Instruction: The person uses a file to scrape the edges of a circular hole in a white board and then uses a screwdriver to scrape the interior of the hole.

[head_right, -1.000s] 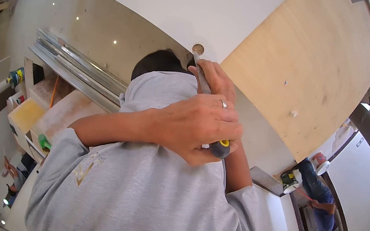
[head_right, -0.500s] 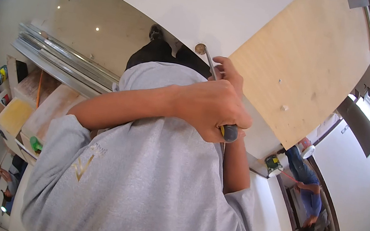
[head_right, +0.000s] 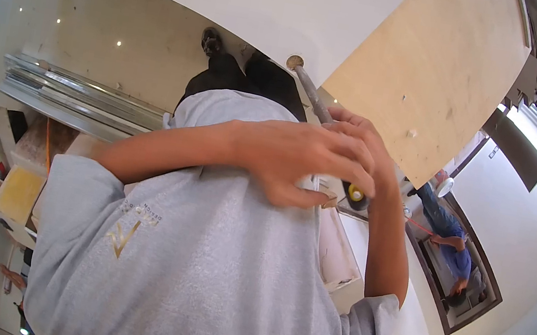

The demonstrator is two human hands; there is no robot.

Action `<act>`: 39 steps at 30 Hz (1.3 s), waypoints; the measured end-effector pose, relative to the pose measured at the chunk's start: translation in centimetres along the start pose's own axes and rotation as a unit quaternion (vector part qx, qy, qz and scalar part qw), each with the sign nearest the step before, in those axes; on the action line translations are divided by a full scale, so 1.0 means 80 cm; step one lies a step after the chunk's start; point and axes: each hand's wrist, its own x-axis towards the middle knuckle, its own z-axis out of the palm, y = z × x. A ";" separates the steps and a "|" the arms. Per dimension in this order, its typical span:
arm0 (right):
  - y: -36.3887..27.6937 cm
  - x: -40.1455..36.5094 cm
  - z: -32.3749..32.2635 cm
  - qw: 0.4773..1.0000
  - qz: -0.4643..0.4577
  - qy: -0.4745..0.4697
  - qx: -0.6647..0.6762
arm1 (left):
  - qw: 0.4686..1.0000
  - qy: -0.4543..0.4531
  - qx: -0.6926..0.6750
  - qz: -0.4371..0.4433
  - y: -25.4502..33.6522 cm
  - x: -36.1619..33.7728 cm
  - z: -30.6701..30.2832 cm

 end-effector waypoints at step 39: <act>-0.071 -0.095 0.126 0.806 -0.164 0.349 -0.449 | 0.702 0.289 -0.559 -0.333 -0.122 -0.050 -0.057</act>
